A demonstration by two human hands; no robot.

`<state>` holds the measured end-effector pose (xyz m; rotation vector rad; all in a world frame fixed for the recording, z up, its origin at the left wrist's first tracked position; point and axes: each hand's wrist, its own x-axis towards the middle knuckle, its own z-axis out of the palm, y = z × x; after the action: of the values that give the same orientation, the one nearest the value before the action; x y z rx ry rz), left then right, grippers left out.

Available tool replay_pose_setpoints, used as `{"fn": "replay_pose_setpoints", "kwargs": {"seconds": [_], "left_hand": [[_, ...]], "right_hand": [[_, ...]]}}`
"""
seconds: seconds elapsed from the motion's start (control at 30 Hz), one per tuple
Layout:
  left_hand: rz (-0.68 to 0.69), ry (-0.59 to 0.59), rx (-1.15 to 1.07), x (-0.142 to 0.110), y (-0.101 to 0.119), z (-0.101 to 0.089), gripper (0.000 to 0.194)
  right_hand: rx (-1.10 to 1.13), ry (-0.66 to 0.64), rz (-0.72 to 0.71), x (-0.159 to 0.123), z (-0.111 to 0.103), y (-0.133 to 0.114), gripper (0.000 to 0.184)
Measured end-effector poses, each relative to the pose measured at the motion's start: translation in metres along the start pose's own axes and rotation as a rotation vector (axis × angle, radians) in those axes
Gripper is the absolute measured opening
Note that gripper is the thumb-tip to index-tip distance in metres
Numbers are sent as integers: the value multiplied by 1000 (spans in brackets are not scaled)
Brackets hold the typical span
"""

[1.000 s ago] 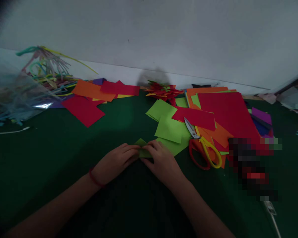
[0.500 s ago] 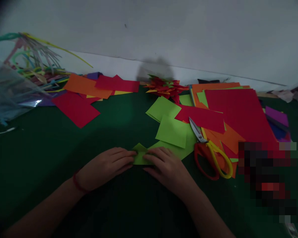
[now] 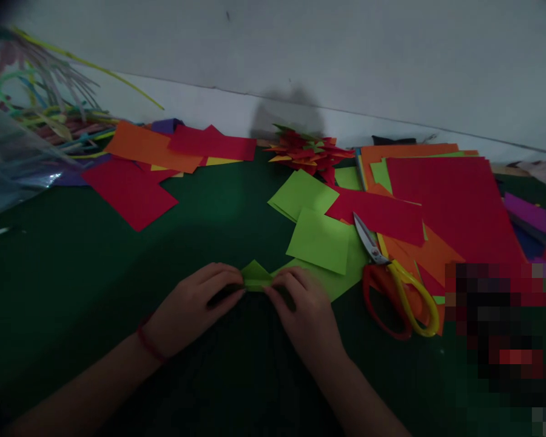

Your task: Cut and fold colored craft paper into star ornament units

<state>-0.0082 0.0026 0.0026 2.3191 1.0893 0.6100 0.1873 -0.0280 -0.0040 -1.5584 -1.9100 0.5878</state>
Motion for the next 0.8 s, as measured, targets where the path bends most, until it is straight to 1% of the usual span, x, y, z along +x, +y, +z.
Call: {"fn": "replay_pose_setpoints", "kwargs": {"seconds": [0.1,0.2,0.3,0.7,0.8], "left_hand": [[-44,23,14,1,2,3,13],[-119,17,16,2,2,6,10],[-184,1,27,2,3,8,13],[-166,-12,157,2,7,5,15],[-179,-15,168,2,8,6,15]], "right_hand": [[-6,7,38,1,2,-2,8],[-27,29,68,1,5,-4,8],[-58,70,88,-1,8,-6,9],[-90,75,84,0,8,-6,9],[-88,73,94,-1,8,-5,8]]}}
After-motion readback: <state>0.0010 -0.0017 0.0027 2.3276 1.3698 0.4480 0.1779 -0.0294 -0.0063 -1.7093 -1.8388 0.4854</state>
